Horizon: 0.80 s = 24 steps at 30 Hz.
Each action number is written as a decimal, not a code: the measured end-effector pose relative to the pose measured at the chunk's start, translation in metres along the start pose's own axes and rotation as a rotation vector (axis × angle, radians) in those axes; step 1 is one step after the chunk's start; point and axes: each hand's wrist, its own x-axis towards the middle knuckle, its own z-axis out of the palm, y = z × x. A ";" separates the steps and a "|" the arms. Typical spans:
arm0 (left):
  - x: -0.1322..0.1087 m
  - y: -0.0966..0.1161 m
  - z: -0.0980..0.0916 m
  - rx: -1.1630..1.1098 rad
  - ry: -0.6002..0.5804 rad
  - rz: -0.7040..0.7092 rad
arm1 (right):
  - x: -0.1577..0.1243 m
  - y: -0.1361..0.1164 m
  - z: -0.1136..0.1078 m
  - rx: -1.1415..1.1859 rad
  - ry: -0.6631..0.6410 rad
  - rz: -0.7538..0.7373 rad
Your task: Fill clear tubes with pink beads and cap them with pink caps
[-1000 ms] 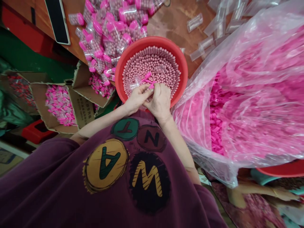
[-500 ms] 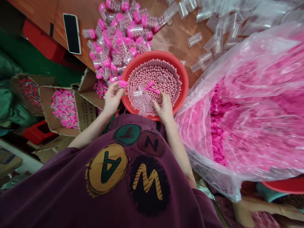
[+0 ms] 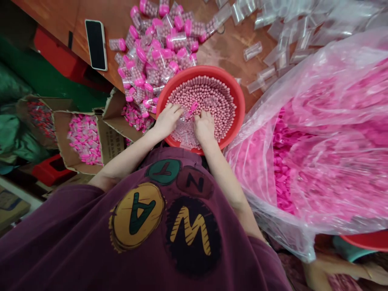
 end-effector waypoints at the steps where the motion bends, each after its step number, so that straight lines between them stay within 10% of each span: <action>1: 0.008 0.001 -0.001 0.060 -0.066 0.042 | -0.005 0.001 -0.001 -0.007 -0.017 -0.001; 6: 0.038 0.007 -0.012 0.274 -0.256 0.129 | -0.017 0.002 -0.008 -0.032 -0.063 0.056; 15: 0.103 0.071 0.014 0.003 -0.101 -0.029 | -0.023 0.002 -0.008 -0.053 -0.092 0.147; 24: 0.108 0.074 0.016 0.100 -0.183 -0.115 | -0.029 -0.001 -0.010 -0.043 -0.130 0.108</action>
